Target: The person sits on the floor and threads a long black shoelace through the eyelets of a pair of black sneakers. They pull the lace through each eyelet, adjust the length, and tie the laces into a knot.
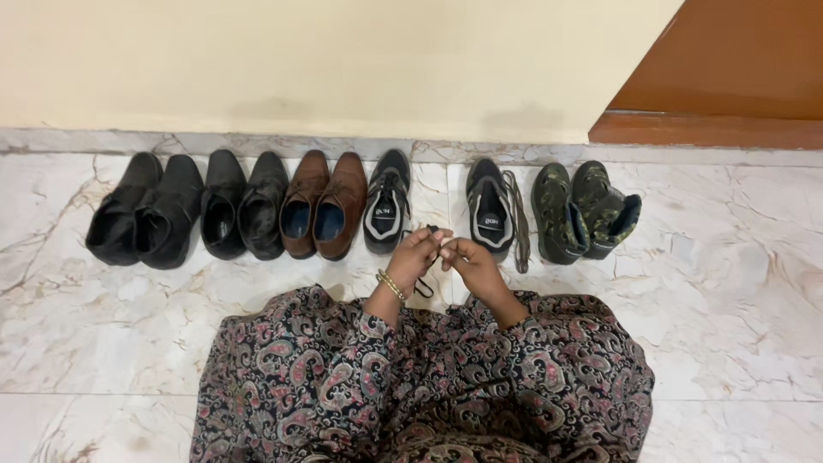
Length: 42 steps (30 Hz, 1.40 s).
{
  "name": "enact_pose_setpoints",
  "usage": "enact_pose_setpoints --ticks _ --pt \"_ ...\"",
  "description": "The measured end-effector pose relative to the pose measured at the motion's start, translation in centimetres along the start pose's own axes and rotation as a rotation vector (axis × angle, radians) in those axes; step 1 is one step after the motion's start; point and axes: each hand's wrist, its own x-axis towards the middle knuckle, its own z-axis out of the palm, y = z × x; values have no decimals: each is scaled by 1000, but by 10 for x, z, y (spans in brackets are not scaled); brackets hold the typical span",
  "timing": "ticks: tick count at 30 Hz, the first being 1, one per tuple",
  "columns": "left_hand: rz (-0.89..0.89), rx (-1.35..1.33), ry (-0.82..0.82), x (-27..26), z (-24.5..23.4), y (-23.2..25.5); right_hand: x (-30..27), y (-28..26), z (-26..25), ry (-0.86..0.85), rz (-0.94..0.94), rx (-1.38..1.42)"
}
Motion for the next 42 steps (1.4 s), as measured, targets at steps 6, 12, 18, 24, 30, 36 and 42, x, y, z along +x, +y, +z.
enact_pose_setpoints --ticks 6,12,18,24,30,36,42 --pt "49 -4 31 -12 -14 6 -12 6 -12 21 -56 -124" --pt "140 -207 218 -13 -33 6 -25 4 -35 66 184 -385" --pt "224 -355 419 -14 -88 4 -39 20 -77 288 185 -243" --pt "223 -398 513 -18 -124 -7 -38 35 -97 326 258 137" --pt "265 -442 520 -17 -132 -19 -30 98 -118 340 292 -10" --pt "331 -466 539 -12 -138 -18 -46 138 -145 534 472 -549" --pt "344 -485 551 -9 -136 -16 -57 126 -147 629 629 -974"
